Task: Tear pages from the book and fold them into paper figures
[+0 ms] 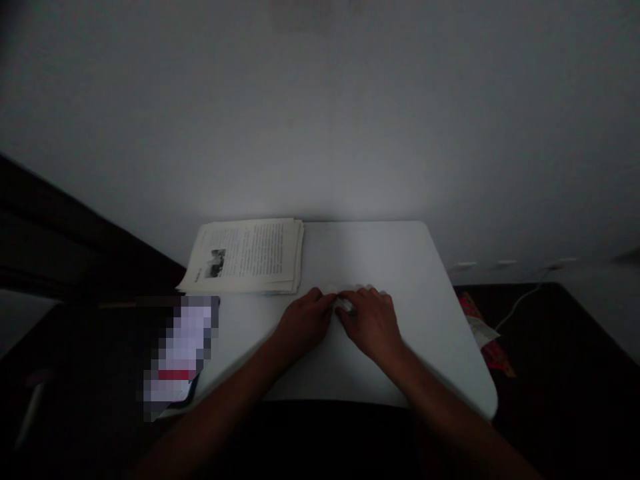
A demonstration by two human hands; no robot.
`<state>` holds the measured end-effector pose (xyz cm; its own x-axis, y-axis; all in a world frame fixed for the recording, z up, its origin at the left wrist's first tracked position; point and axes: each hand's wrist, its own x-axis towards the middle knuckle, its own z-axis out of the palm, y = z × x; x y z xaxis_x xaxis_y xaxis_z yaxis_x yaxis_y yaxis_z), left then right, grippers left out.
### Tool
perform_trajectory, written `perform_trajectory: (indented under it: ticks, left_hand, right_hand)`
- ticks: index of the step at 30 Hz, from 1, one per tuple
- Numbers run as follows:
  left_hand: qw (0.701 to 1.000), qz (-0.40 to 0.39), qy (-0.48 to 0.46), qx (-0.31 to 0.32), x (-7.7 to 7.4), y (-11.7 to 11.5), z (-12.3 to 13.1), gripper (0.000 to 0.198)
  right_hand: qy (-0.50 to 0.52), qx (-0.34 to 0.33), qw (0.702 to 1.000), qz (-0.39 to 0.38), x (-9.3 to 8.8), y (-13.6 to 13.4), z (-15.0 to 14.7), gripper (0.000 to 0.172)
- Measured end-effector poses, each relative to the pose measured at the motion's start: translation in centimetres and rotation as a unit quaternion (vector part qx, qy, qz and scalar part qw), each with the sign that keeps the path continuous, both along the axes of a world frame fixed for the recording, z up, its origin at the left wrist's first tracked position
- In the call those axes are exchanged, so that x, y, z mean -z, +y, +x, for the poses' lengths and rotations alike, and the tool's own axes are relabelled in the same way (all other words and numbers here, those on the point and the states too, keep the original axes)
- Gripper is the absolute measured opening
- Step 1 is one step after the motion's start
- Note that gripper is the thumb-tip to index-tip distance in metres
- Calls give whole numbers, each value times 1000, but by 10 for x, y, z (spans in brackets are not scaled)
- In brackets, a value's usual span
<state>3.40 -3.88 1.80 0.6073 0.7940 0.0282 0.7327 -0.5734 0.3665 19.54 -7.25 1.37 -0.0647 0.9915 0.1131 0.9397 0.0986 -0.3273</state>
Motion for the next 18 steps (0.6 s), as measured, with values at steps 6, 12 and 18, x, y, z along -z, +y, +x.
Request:
perform_trajectory:
  ticks: [6,12,18]
  left_hand:
    - [1000,-4,7,3,1,0,0,31]
    - [1000,11,7,-1,5,0,0,31]
    - [1000,3,8,-2,4,0,1,31]
  right_hand:
    - [-5,-1,1000,-10,-4,2,1,27]
    - [22,2,1000,-6,-4,0,5,28]
    - [47,-2,999,-25,-7,3,8,25]
